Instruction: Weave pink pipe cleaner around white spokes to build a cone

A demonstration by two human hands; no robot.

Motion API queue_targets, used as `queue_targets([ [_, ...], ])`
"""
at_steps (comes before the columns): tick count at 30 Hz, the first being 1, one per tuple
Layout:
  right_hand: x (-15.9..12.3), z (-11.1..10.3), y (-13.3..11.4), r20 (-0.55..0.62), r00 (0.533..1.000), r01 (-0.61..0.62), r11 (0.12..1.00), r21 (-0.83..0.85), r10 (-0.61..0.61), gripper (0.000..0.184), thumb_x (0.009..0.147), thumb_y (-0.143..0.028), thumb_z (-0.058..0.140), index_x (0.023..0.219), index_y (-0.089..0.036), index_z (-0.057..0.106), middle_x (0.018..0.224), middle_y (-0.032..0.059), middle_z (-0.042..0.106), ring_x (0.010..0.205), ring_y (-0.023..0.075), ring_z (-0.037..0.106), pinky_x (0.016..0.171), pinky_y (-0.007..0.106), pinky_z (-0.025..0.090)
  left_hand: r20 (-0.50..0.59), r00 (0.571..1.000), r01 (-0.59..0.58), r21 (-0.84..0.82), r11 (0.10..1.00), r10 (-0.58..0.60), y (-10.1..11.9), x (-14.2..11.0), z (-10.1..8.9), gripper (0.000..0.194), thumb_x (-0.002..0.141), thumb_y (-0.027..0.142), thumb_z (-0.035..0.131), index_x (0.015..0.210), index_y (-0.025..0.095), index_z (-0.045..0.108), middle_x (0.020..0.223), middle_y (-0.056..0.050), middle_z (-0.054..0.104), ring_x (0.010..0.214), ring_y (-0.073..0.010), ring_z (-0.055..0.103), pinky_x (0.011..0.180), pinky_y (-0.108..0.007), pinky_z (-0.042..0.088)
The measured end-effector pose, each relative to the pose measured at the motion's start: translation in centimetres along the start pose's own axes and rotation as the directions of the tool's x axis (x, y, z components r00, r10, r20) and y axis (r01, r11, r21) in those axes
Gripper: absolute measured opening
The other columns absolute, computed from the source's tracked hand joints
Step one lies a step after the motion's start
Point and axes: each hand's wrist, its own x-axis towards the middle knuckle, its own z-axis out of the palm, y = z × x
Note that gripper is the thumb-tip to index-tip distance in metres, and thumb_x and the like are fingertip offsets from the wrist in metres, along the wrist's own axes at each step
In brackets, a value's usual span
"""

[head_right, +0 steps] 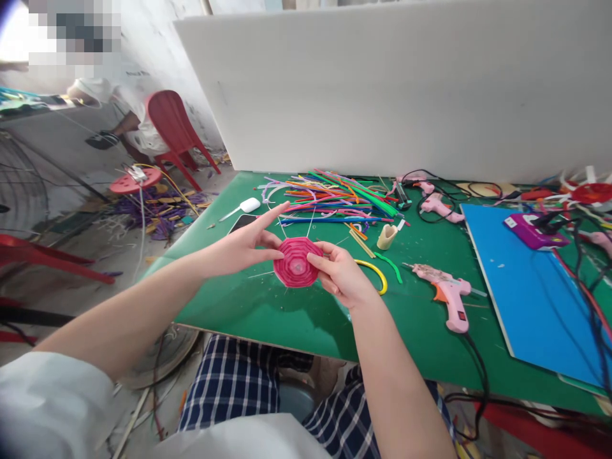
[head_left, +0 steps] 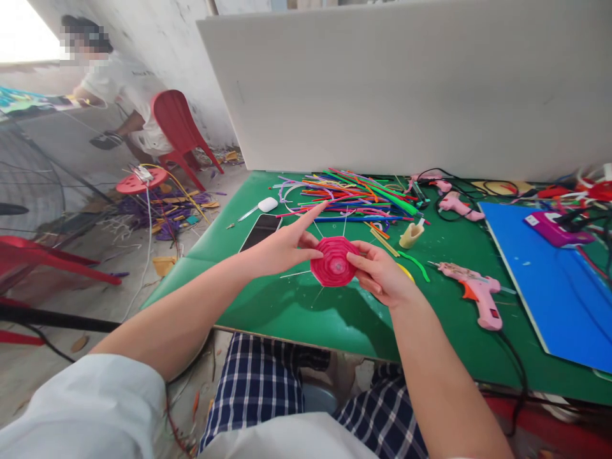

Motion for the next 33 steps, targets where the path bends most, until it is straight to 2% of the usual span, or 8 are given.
queue_targets([
  [3, 0.0, 0.0, 0.0, 0.01, 1.0, 0.005, 0.999, -0.04, -0.004, 0.027, 0.069, -0.031, 0.07, 0.089, -0.019, 0.057, 0.066, -0.0054, 0.062, 0.023, -0.0037, 0.03, 0.025, 0.013, 0.013, 0.033, 0.999, 0.034, -0.124, 0.992, -0.03, -0.6, 0.4, 0.2, 0.089, 0.071, 0.022, 0.065, 0.143, 0.025, 0.012, 0.07, -0.001, 0.066, 0.062, -0.0148, 0.06, 0.055, -0.023, 0.043],
  [9, 0.2, -0.1, 0.4, -0.005, 1.0, 0.014, 0.995, -0.103, -0.015, 0.026, 0.07, -0.032, 0.069, 0.09, -0.019, 0.058, 0.054, -0.007, 0.057, 0.023, -0.0013, 0.029, 0.026, 0.015, 0.012, -0.036, 0.999, 0.025, -0.11, 0.994, -0.029, -1.1, 0.5, 0.3, 0.085, 0.066, 0.016, 0.068, 0.139, 0.025, 0.027, 0.063, 0.001, 0.064, 0.056, -0.0122, 0.057, 0.053, -0.022, 0.042],
  [13, 0.2, -0.1, 0.3, 0.005, 1.0, 0.027, 0.994, -0.11, -0.027, 0.024, 0.07, -0.031, 0.069, 0.088, -0.019, 0.058, 0.067, -0.0048, 0.062, 0.024, -0.0028, 0.03, 0.026, 0.015, 0.012, 0.071, 0.997, 0.056, -0.217, 0.975, -0.042, -1.1, 0.5, -0.1, 0.085, 0.07, 0.019, 0.065, 0.141, 0.025, 0.021, 0.071, -0.002, 0.067, 0.066, -0.015, 0.061, 0.061, -0.025, 0.045],
  [16, 0.1, -0.1, 0.2, 0.015, 1.0, 0.017, 0.993, -0.12, -0.015, 0.026, 0.069, -0.031, 0.069, 0.088, -0.019, 0.058, 0.067, -0.0049, 0.062, 0.023, -0.0028, 0.029, 0.026, 0.015, 0.012, 0.128, 0.99, 0.087, -0.309, 0.947, -0.049, -1.2, 0.8, -0.5, 0.085, 0.071, 0.017, 0.064, 0.142, 0.023, 0.019, 0.08, -0.006, 0.069, 0.076, -0.0187, 0.064, 0.067, -0.029, 0.047],
  [20, 0.1, 0.0, 0.3, 0.013, 1.0, 0.001, 0.991, -0.132, 0.0, 0.027, 0.069, -0.032, 0.069, 0.089, -0.019, 0.058, 0.058, -0.0062, 0.059, 0.023, -0.0018, 0.028, 0.025, 0.015, 0.012, 0.088, 0.995, 0.076, -0.334, 0.94, -0.049, -1.3, 1.0, -0.4, 0.085, 0.068, 0.016, 0.068, 0.141, 0.024, 0.024, 0.074, -0.005, 0.068, 0.071, -0.0185, 0.065, 0.063, -0.027, 0.048],
  [24, 0.1, 0.0, 0.3, 0.01, 1.0, 0.008, 0.99, -0.14, -0.007, 0.027, 0.069, -0.032, 0.069, 0.089, -0.019, 0.058, 0.059, -0.0056, 0.059, 0.023, -0.0018, 0.028, 0.025, 0.015, 0.012, 0.035, 0.996, 0.085, -0.359, 0.929, -0.077, -1.2, 0.9, -0.1, 0.088, 0.064, 0.014, 0.071, 0.14, 0.023, 0.026, 0.069, -0.004, 0.068, 0.066, -0.0175, 0.065, 0.06, -0.025, 0.048],
  [29, 0.2, -0.2, 0.5, 0.005, 1.0, 0.008, 0.99, -0.141, -0.008, 0.027, 0.069, -0.032, 0.07, 0.089, -0.02, 0.058, 0.059, -0.0058, 0.06, 0.023, -0.0014, 0.029, 0.025, 0.014, 0.013, 0.107, 0.989, 0.14, -0.413, 0.9, -0.105, -1.2, 0.7, -0.3, 0.091, 0.062, 0.009, 0.07, 0.14, 0.024, 0.025, 0.077, -0.006, 0.07, 0.073, -0.0191, 0.066, 0.065, -0.027, 0.049],
  [33, 0.2, -0.2, 0.5, 0.004, 1.0, 0.006, 0.989, -0.15, -0.005, 0.027, 0.069, -0.032, 0.069, 0.09, -0.02, 0.058, 0.054, -0.0061, 0.059, 0.022, -0.0006, 0.029, 0.025, 0.015, 0.013, 0.097, 0.99, 0.13, -0.411, 0.902, -0.098, -1.6, 0.8, -0.4, 0.091, 0.062, 0.008, 0.07, 0.139, 0.028, 0.027, 0.087, -0.007, 0.07, 0.073, -0.018, 0.066, 0.063, -0.025, 0.049],
])
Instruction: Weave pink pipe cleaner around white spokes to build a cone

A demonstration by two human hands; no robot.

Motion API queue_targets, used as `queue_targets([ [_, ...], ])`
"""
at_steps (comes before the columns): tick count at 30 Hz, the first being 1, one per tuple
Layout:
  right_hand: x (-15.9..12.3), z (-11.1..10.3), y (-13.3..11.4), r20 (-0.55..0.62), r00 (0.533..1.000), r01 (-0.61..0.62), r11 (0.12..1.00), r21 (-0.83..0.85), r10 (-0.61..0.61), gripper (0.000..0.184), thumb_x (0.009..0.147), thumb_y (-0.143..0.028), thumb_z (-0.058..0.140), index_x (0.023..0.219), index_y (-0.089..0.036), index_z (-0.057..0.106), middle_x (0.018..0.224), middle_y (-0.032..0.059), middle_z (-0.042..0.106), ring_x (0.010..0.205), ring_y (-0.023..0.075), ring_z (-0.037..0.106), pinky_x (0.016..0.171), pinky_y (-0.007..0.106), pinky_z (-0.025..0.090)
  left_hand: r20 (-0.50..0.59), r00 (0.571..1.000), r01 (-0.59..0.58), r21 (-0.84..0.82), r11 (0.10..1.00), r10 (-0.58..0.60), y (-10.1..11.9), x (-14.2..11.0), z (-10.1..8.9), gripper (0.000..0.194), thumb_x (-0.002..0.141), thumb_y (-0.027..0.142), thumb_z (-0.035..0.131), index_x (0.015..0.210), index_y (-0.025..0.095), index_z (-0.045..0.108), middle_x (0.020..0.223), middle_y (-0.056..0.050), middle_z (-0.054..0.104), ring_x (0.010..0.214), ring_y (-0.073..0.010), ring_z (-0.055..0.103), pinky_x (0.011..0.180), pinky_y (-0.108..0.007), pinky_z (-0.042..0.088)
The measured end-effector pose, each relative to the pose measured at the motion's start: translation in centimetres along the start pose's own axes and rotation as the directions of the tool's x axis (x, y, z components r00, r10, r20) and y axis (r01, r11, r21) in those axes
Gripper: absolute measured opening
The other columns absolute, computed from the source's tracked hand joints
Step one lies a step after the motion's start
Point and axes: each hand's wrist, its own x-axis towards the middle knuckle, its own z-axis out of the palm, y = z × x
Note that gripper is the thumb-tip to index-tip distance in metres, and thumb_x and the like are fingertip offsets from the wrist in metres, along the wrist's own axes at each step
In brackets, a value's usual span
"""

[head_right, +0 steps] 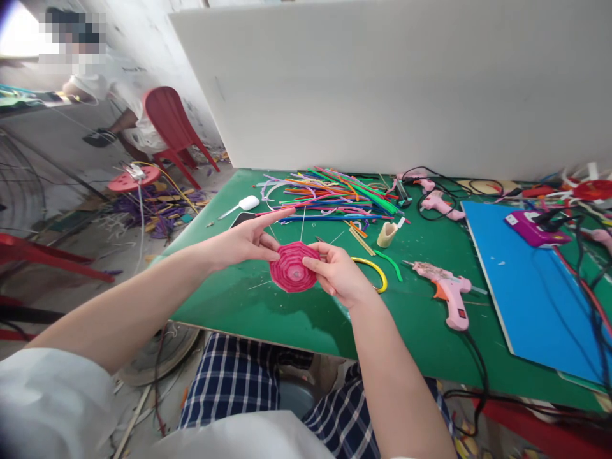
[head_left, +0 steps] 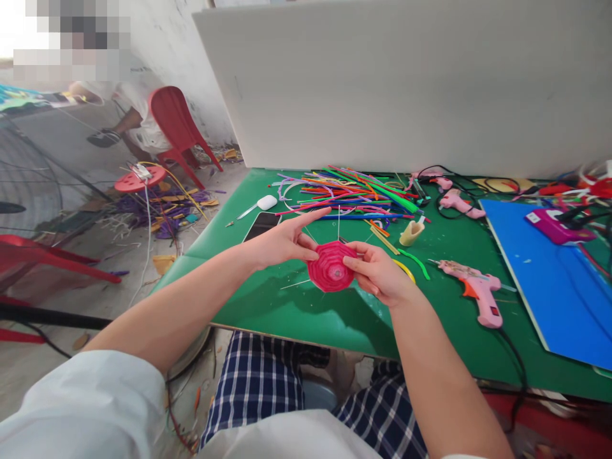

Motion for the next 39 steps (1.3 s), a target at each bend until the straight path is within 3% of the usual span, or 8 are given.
queue_targets([
  [8, -0.1, 0.0, 0.0, 0.025, 1.0, -0.007, 1.0, -0.018, 0.008, 0.026, 0.07, -0.032, 0.068, 0.091, -0.02, 0.058, 0.05, -0.0071, 0.057, 0.022, -0.0002, 0.028, 0.025, 0.014, 0.014, 0.07, 0.995, 0.066, 0.03, 0.997, -0.068, 0.2, -0.1, -0.2, 0.092, 0.066, 0.012, 0.069, 0.141, 0.028, 0.019, 0.078, -0.006, 0.07, 0.075, -0.0189, 0.066, 0.067, -0.028, 0.049],
  [15, -0.3, 0.1, -0.2, 0.071, 0.997, -0.012, 1.0, -0.021, 0.013, 0.027, 0.07, -0.031, 0.068, 0.093, -0.019, 0.059, 0.048, -0.0069, 0.056, 0.022, 0.0, 0.027, 0.025, 0.014, 0.013, 0.088, 0.994, 0.054, 0.095, 0.994, -0.063, 0.2, 0.0, 0.1, 0.085, 0.064, 0.013, 0.07, 0.138, 0.026, 0.031, 0.066, -0.002, 0.068, 0.058, -0.0147, 0.062, 0.056, -0.024, 0.045],
  [21, -0.5, 0.3, -0.3, 0.05, 0.999, -0.002, 1.0, -0.026, 0.003, 0.026, 0.07, -0.032, 0.068, 0.092, -0.02, 0.059, 0.051, -0.0064, 0.058, 0.022, -0.0004, 0.028, 0.025, 0.014, 0.013, 0.061, 0.994, 0.085, 0.06, 0.995, -0.088, 0.6, -0.2, 0.3, 0.092, 0.061, 0.016, 0.072, 0.14, 0.026, 0.026, 0.069, -0.004, 0.069, 0.062, -0.017, 0.064, 0.059, -0.026, 0.047],
  [28, -1.0, -0.3, -0.9, 0.049, 0.999, 0.004, 0.992, -0.13, 0.003, 0.033, 0.071, -0.029, 0.068, 0.101, -0.021, 0.058, 0.044, -0.0099, 0.048, 0.024, 0.0006, 0.028, 0.025, 0.014, 0.014, 0.036, 0.999, 0.031, 0.094, 0.995, -0.034, 0.5, 0.0, 0.1, 0.083, 0.064, 0.018, 0.071, 0.137, 0.026, 0.034, 0.065, -0.002, 0.068, 0.057, -0.0139, 0.06, 0.057, -0.024, 0.044],
  [35, -1.1, -0.2, -1.0, -0.049, 0.997, 0.056, 0.978, -0.199, -0.067, 0.029, 0.068, -0.026, 0.069, 0.095, -0.018, 0.062, 0.046, -0.0074, 0.051, 0.024, 0.0015, 0.031, 0.023, 0.015, 0.015, 0.014, 0.998, 0.055, 0.159, 0.986, -0.058, 0.8, 0.1, 0.3, 0.075, 0.063, 0.018, 0.072, 0.132, 0.021, 0.043, 0.06, 0.001, 0.064, 0.054, -0.0118, 0.057, 0.055, -0.023, 0.042],
  [39, -1.1, -0.1, -1.1, -0.04, 0.996, 0.065, 0.978, -0.197, -0.074, 0.03, 0.068, -0.027, 0.07, 0.095, -0.017, 0.062, 0.044, -0.0081, 0.049, 0.023, 0.0013, 0.031, 0.023, 0.014, 0.016, 0.047, 0.992, 0.107, 0.171, 0.979, -0.117, 0.8, 0.1, 0.2, 0.059, 0.065, 0.022, 0.071, 0.122, 0.02, 0.054, 0.062, 0.002, 0.063, 0.056, -0.0106, 0.057, 0.058, -0.023, 0.044],
])
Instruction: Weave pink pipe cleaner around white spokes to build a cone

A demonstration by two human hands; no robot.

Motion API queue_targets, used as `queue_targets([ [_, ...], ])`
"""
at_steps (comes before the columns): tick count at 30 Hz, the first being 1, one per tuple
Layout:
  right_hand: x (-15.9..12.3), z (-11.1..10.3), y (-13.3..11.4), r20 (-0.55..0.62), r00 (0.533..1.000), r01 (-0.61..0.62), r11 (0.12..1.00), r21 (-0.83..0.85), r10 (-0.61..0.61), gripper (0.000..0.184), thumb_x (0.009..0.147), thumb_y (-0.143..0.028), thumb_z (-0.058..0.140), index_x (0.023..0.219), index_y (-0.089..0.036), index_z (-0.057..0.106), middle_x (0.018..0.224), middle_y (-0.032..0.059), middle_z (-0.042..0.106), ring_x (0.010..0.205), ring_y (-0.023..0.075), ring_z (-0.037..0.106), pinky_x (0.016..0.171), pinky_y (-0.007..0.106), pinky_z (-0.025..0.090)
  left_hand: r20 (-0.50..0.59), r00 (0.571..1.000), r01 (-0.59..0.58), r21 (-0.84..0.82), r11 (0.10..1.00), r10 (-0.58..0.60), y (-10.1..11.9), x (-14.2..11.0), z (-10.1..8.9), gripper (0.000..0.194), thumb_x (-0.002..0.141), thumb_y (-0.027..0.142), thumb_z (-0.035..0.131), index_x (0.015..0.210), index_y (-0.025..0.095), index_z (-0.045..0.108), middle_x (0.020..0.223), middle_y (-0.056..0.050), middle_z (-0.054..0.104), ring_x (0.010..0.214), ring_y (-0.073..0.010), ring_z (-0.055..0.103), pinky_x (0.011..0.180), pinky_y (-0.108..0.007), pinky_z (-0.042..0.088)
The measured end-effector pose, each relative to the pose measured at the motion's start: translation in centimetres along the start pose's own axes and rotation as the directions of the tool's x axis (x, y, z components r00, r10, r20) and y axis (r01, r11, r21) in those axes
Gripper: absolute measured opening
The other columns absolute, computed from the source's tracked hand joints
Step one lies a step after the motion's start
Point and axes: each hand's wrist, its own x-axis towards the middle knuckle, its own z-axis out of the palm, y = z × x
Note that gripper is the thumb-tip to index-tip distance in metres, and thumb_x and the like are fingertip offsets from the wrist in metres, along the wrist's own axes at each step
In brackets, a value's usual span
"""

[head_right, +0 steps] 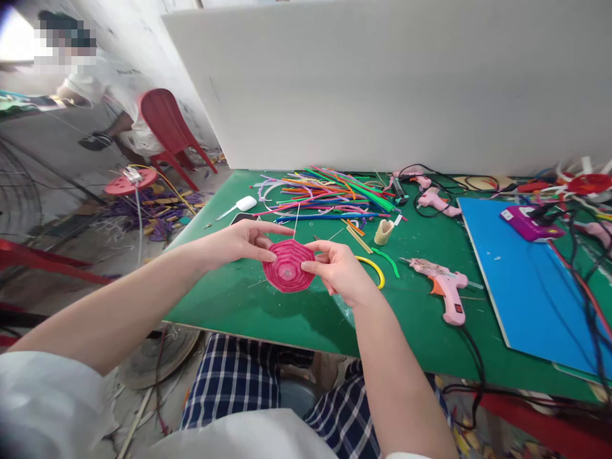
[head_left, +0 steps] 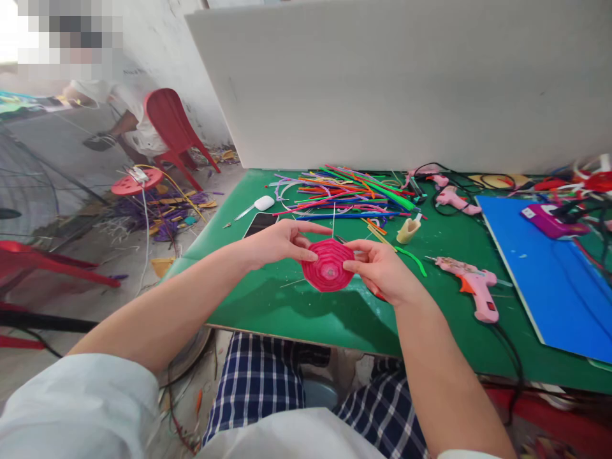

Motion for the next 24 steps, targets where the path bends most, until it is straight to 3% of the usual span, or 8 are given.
queue_targets([
  [4, -0.1, 0.0, -0.3, 0.03, 1.0, -0.007, 0.999, 0.036, 0.006, 0.036, 0.069, -0.026, 0.068, 0.104, -0.018, 0.061, 0.043, -0.0091, 0.05, 0.023, 0.0011, 0.033, 0.024, 0.012, 0.018, 0.073, 0.994, 0.078, -0.015, 0.997, -0.076, -0.1, 0.1, 0.0, 0.033, 0.075, 0.036, 0.063, 0.101, 0.017, 0.066, 0.079, -0.003, 0.068, 0.068, -0.0127, 0.06, 0.065, -0.026, 0.048],
  [8, -0.4, 0.0, -0.6, 0.071, 0.997, -0.008, 0.999, 0.052, 0.005, 0.039, 0.076, -0.029, 0.061, 0.113, -0.018, 0.057, 0.033, -0.0099, 0.045, 0.023, 0.0043, 0.035, 0.025, 0.012, 0.022, 0.011, 0.997, 0.071, -0.04, 0.997, -0.071, -0.1, 0.3, 0.3, 0.023, 0.075, 0.036, 0.063, 0.085, 0.016, 0.069, 0.073, -0.001, 0.067, 0.065, -0.0103, 0.058, 0.064, -0.023, 0.046],
  [11, -0.4, 0.3, -0.7, 0.08, 0.996, -0.045, 0.997, 0.064, 0.04, 0.035, 0.079, -0.035, 0.057, 0.11, -0.018, 0.058, 0.032, -0.0086, 0.046, 0.023, 0.0063, 0.038, 0.024, 0.013, 0.025, -0.027, 0.999, 0.046, -0.023, 0.999, -0.047, 0.0, 0.4, 0.7, 0.019, 0.072, 0.032, 0.065, 0.079, 0.015, 0.07, 0.07, -0.001, 0.067, 0.063, -0.0097, 0.057, 0.063, -0.022, 0.046],
  [17, -0.6, 1.2, -0.7, -0.021, 1.0, -0.016, 1.0, 0.015, 0.017, 0.022, 0.077, -0.036, 0.06, 0.089, -0.018, 0.061, 0.035, -0.0075, 0.049, 0.023, 0.0058, 0.039, 0.024, 0.013, 0.025, -0.082, 0.996, 0.037, 0.028, 0.999, -0.035, 0.7, 0.3, 1.5, 0.017, 0.069, 0.031, 0.068, 0.075, 0.016, 0.072, 0.068, -0.001, 0.068, 0.062, -0.0108, 0.057, 0.063, -0.024, 0.047],
  [24, -1.5, 1.8, -1.8, -0.131, 0.987, 0.087, 0.994, -0.065, -0.095, 0.019, 0.078, -0.035, 0.058, 0.086, -0.019, 0.064, 0.038, -0.0071, 0.049, 0.024, 0.0057, 0.04, 0.024, 0.014, 0.028, -0.018, 1.0, -0.011, -0.009, 1.0, 0.01, 1.5, -0.1, 1.8, 0.017, 0.074, 0.032, 0.063, 0.079, 0.018, 0.072, 0.072, -0.001, 0.069, 0.066, -0.0113, 0.059, 0.065, -0.023, 0.046],
])
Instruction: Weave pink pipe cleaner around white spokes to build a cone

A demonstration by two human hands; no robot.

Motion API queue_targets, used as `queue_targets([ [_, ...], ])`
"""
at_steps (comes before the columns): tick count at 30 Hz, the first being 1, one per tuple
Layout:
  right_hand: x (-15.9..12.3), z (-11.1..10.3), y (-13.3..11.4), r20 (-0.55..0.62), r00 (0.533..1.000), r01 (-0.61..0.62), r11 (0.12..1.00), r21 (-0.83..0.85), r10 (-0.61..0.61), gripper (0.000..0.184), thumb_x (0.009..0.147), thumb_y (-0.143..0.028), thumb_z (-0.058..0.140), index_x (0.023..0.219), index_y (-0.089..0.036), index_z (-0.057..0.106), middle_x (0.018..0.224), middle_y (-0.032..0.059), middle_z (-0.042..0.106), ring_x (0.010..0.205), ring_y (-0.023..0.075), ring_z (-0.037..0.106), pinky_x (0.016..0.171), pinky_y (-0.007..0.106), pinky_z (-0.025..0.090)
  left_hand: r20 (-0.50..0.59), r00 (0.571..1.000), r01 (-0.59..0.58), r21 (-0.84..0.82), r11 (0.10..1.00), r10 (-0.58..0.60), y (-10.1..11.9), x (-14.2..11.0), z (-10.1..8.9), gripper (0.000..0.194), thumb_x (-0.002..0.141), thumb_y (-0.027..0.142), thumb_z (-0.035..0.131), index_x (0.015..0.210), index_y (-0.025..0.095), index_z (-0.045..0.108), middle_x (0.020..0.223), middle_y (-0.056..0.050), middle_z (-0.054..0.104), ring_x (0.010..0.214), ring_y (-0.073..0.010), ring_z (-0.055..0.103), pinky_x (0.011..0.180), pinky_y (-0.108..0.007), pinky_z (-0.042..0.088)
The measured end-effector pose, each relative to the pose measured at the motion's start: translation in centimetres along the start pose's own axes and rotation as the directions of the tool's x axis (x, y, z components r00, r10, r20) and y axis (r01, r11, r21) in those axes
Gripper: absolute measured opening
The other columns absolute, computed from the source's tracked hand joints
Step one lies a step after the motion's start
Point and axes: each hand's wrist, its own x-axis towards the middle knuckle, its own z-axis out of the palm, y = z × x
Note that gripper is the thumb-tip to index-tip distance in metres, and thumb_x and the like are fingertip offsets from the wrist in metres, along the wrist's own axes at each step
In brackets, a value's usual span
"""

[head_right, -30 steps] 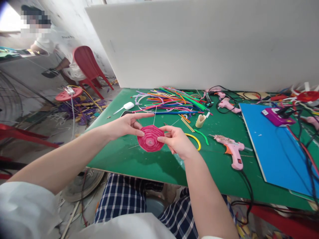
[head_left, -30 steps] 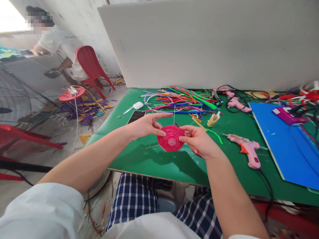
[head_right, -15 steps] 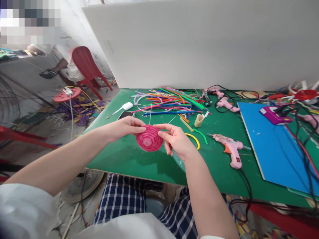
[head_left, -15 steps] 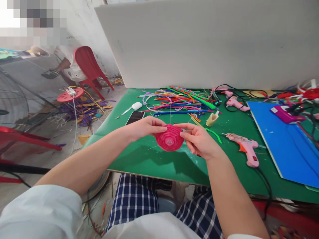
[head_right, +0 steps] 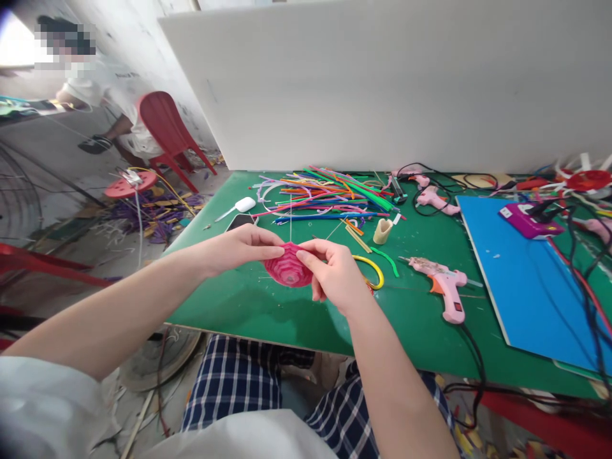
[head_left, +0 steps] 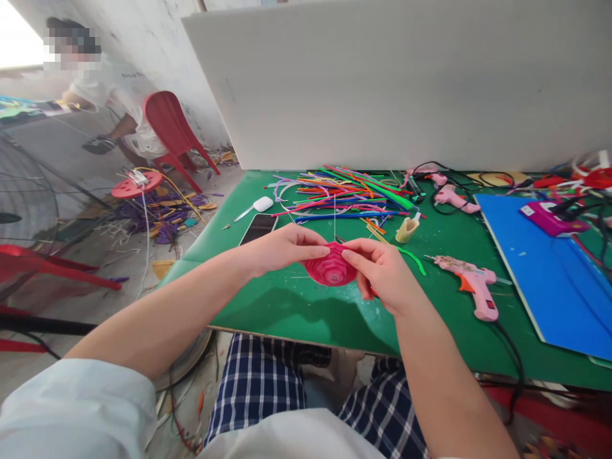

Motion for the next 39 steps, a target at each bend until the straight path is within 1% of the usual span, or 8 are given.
queue_targets([
  [5, -1.1, 0.2, -1.3, -0.307, 0.923, 0.2, 0.971, -0.134, -0.232, 0.028, 0.076, -0.034, 0.06, 0.103, -0.026, 0.061, 0.09, 0.0018, 0.066, 0.039, 0.0057, 0.053, 0.028, 0.016, 0.037, -0.259, 0.961, -0.141, -0.165, 0.976, 0.095, -0.3, 0.0, 0.3, 0.016, 0.07, 0.031, 0.068, 0.076, 0.017, 0.071, 0.073, -0.001, 0.069, 0.067, -0.0113, 0.059, 0.067, -0.023, 0.046],
  [9, -0.9, -0.6, -1.1, -0.491, 0.819, 0.274, 0.954, -0.12, -0.297, 0.021, 0.075, -0.038, 0.061, 0.088, -0.022, 0.061, 0.086, 0.0009, 0.063, 0.039, 0.0046, 0.052, 0.029, 0.016, 0.037, -0.438, 0.898, -0.251, -0.411, 0.877, 0.052, -1.3, 0.1, 0.1, 0.018, 0.068, 0.032, 0.071, 0.078, 0.017, 0.07, 0.074, -0.002, 0.068, 0.068, -0.0119, 0.06, 0.069, -0.025, 0.047],
  [17, 1.5, -0.5, 1.0, -0.249, 0.968, 0.085, 0.971, 0.222, -0.027, 0.048, 0.069, -0.042, 0.066, 0.11, -0.026, 0.047, 0.089, -0.0015, 0.063, 0.034, 0.0056, 0.053, 0.028, 0.018, 0.041, -0.438, 0.898, -0.316, -0.576, 0.754, 0.041, -2.3, 0.4, 1.3, 0.016, 0.069, 0.03, 0.07, 0.081, 0.018, 0.069, 0.074, -0.001, 0.068, 0.068, -0.0125, 0.063, 0.072, -0.027, 0.047],
  [23, 1.7, -0.6, 1.4, -0.121, 0.993, 0.05, 0.931, 0.361, -0.007, 0.036, 0.065, -0.035, 0.071, 0.093, -0.02, 0.054, 0.052, -0.0085, 0.055, 0.031, 0.0057, 0.048, 0.026, 0.014, 0.033, -0.394, 0.919, -0.174, -0.418, 0.892, -0.006, -2.8, -0.1, 1.8, 0.028, 0.072, 0.037, 0.066, 0.093, 0.018, 0.068, 0.092, -0.006, 0.068, 0.087, -0.0175, 0.061, 0.079, -0.031, 0.046],
  [29, 1.8, -1.8, 1.2, -0.099, 0.994, 0.005, 0.91, 0.414, 0.04, 0.034, 0.061, -0.033, 0.074, 0.085, -0.019, 0.055, 0.052, -0.008, 0.057, 0.025, 0.0025, 0.04, 0.024, 0.013, 0.025, -0.781, 0.609, -0.181, 0.032, 0.983, 0.137, -3.1, -1.4, -1.5, 0.046, 0.07, 0.037, 0.067, 0.114, 0.024, 0.059, 0.113, -0.003, 0.063, 0.109, -0.0195, 0.053, 0.089, -0.028, 0.041],
  [31, 1.8, -2.0, 1.3, -0.064, 0.995, -0.035, 0.898, 0.438, 0.07, 0.034, 0.062, -0.034, 0.074, 0.086, -0.019, 0.055, 0.052, -0.0081, 0.057, 0.024, 0.0015, 0.038, 0.023, 0.012, 0.022, -0.72, 0.67, -0.131, 0.126, 0.983, 0.182, -2.3, -1.7, -2.3, 0.034, 0.072, 0.04, 0.065, 0.1, 0.021, 0.067, 0.106, -0.004, 0.067, 0.105, -0.021, 0.055, 0.088, -0.028, 0.042],
  [35, 1.7, -2.1, 1.5, 0.056, 0.992, -0.125, 0.858, 0.497, 0.112, 0.031, 0.064, -0.033, 0.073, 0.086, -0.019, 0.056, 0.049, -0.0086, 0.057, 0.022, -0.0005, 0.033, 0.023, 0.011, 0.019, -0.196, 0.981, 0.017, 0.064, 0.998, -0.005, -0.5, -1.3, -2.6, 0.027, 0.073, 0.041, 0.064, 0.089, 0.02, 0.071, 0.09, -0.005, 0.071, 0.093, -0.0203, 0.062, 0.087, -0.028, 0.044],
  [39, 1.6, -2.1, 1.6, 0.142, 0.981, -0.188, 0.837, 0.513, 0.133, 0.028, 0.066, -0.031, 0.073, 0.087, -0.019, 0.058, 0.057, -0.0074, 0.061, 0.023, -0.0022, 0.031, 0.023, 0.01, 0.018, 0.166, 0.98, 0.14, -0.211, 0.967, -0.106, -0.3, -0.1, -2.0, 0.027, 0.069, 0.035, 0.07, 0.09, 0.019, 0.07, 0.088, -0.006, 0.071, 0.081, -0.0179, 0.065, 0.079, -0.03, 0.049],
])
